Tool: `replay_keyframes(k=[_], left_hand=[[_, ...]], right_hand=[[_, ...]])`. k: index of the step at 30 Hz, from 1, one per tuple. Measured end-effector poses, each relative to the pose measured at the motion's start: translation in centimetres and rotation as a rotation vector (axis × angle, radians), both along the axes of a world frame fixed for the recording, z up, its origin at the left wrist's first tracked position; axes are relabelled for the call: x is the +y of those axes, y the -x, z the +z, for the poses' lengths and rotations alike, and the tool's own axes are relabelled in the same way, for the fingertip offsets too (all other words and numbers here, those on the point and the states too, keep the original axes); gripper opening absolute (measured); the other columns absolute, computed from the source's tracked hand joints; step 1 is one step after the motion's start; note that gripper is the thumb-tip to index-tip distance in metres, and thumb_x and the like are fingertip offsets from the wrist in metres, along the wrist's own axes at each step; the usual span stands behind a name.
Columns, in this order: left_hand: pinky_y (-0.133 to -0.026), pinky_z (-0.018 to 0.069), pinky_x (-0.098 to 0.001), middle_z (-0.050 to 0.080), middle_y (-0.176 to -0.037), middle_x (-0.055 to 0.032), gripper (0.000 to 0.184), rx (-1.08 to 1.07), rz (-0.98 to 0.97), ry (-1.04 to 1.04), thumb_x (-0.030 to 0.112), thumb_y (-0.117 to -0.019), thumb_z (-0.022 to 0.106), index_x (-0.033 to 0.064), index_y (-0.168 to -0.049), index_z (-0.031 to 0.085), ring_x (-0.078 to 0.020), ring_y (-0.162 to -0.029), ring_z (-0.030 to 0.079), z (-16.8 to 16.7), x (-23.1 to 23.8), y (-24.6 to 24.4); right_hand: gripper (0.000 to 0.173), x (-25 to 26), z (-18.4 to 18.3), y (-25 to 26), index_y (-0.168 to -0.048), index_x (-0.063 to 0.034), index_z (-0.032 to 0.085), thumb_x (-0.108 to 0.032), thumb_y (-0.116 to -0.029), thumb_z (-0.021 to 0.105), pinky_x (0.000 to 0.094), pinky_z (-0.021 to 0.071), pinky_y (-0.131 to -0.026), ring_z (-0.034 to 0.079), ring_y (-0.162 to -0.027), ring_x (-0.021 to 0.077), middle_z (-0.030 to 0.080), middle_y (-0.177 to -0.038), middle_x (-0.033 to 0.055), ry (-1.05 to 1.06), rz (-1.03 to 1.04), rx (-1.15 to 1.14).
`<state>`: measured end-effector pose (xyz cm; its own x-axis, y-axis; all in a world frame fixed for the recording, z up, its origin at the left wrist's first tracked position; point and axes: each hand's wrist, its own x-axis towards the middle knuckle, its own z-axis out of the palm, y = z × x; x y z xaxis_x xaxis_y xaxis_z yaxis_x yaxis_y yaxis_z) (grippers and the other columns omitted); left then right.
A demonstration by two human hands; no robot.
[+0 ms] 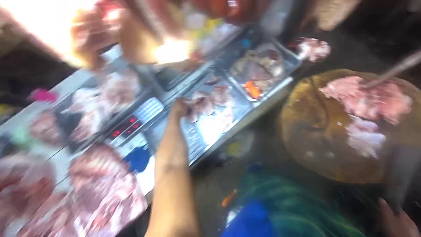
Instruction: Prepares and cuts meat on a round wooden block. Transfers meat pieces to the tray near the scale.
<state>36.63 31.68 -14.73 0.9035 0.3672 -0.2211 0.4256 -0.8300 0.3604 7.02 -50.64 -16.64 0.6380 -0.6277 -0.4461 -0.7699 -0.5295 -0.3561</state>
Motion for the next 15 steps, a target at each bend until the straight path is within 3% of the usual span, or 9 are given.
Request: replay_keyframes(k=[2, 3, 4, 5, 7, 8, 11, 15], left_hand=[[-0.106, 0.0427, -0.0727, 0.06, -0.136, -0.0291, 0.058, -0.109, 0.071, -0.01, 0.037, -0.096, 0.07, 0.0042, -0.143, 0.056, -0.0485, -0.128, 0.056, 0.6, -3.8, 0.0], [-0.112, 0.0361, -0.0716, 0.053, -0.145, -0.0314, 0.067, -0.174, 0.129, -0.013, 0.037, -0.0947, 0.069, 0.0015, -0.148, 0.051, -0.0496, -0.136, 0.049, 2.0, -7.6, 0.3], [-0.116, 0.0327, -0.0676, 0.049, -0.148, -0.0313, 0.065, -0.248, 0.168, 0.018, 0.034, -0.0966, 0.064, -0.0009, -0.149, 0.048, -0.0479, -0.14, 0.045, 4.0, -12.8, 0.5], [-0.115, 0.036, -0.0635, 0.053, -0.145, -0.0304, 0.058, -0.31, 0.151, 0.065, 0.033, -0.1, 0.058, -0.0022, -0.146, 0.05, -0.0451, -0.138, 0.049, 5.8, -18.6, 0.8], [-0.104, 0.0479, -0.059, 0.064, -0.126, -0.03, 0.04, -0.311, -0.101, 0.27, 0.022, -0.1051, 0.054, -0.007, -0.132, 0.059, -0.042, -0.12, 0.062, 7.3, -31.2, 2.1], [-0.102, 0.0506, -0.0573, 0.067, -0.122, -0.0268, 0.035, -0.206, -0.248, 0.376, 0.02, -0.1042, 0.056, -0.005, -0.128, 0.062, -0.0383, -0.115, 0.065, 7.4, -37.6, 2.4], [-0.101, 0.0531, -0.0578, 0.069, -0.125, -0.0169, 0.035, 0.02, -0.677, 0.39, 0.028, -0.0989, 0.065, 0.0092, -0.129, 0.069, -0.0325, -0.117, 0.067, 4.1, -54.3, 1.4], [-0.106, 0.0504, -0.054, 0.057, -0.144, -0.0144, 0.044, -0.159, -1.027, 0.221, 0.031, -0.091, 0.071, 0.0126, -0.13, 0.069, -0.0325, -0.132, 0.056, -0.2, -70.1, 0.1]], right_hand=[[0.071, -0.2, 0.3, 0.0, -0.138, 0.0001, 0.059, -0.061, -0.1033, 0.047, 0.0713, 0.0498, -0.09, 0.067, -0.101, 0.0488, 0.067, -0.114, 0.0326, 0.011, -0.032, 0.013], [0.069, -0.1, 0.8, 0.0, -0.137, 0.0002, 0.059, -0.06, -0.1041, 0.047, 0.0715, 0.0495, -0.089, 0.067, -0.101, 0.0498, 0.067, -0.113, 0.0329, -0.004, -0.063, 0.028], [0.068, -0.1, 1.1, -0.1, -0.137, -0.0006, 0.058, -0.059, -0.1045, 0.046, 0.0679, 0.0533, -0.082, 0.068, -0.09, 0.046, 0.068, -0.106, 0.03, -0.033, -0.1, 0.021], [0.067, 0.0, 1.0, -0.1, -0.137, -0.0007, 0.057, -0.058, -0.105, 0.046, 0.0627, 0.0559, -0.072, 0.068, -0.077, 0.0403, 0.068, -0.098, 0.0264, -0.082, -0.14, -0.008], [0.066, 0.0, 0.4, 0.4, -0.137, -0.0015, 0.054, -0.058, -0.1053, 0.045, 0.0546, 0.0569, -0.062, 0.064, -0.064, 0.0315, 0.066, -0.087, 0.02, -0.193, -0.22, -0.066], [0.066, -0.2, 0.0, 0.7, -0.136, -0.0017, 0.055, -0.059, -0.105, 0.045, 0.0525, 0.057, -0.059, 0.063, -0.06, 0.0295, 0.065, -0.083, 0.0179, -0.225, -0.242, -0.089], [0.064, -1.2, -1.5, 1.3, -0.135, -0.0036, 0.055, -0.059, -0.1046, 0.046, 0.0492, 0.0572, -0.054, 0.062, -0.054, 0.0266, 0.064, -0.076, 0.0143, -0.271, -0.261, -0.13], [0.063, -3.1, -2.5, 1.8, -0.131, -0.0047, 0.056, -0.061, -0.1038, 0.047, 0.0492, 0.0571, -0.055, 0.063, -0.056, 0.0271, 0.064, -0.077, 0.0138, -0.28, -0.231, -0.11]])
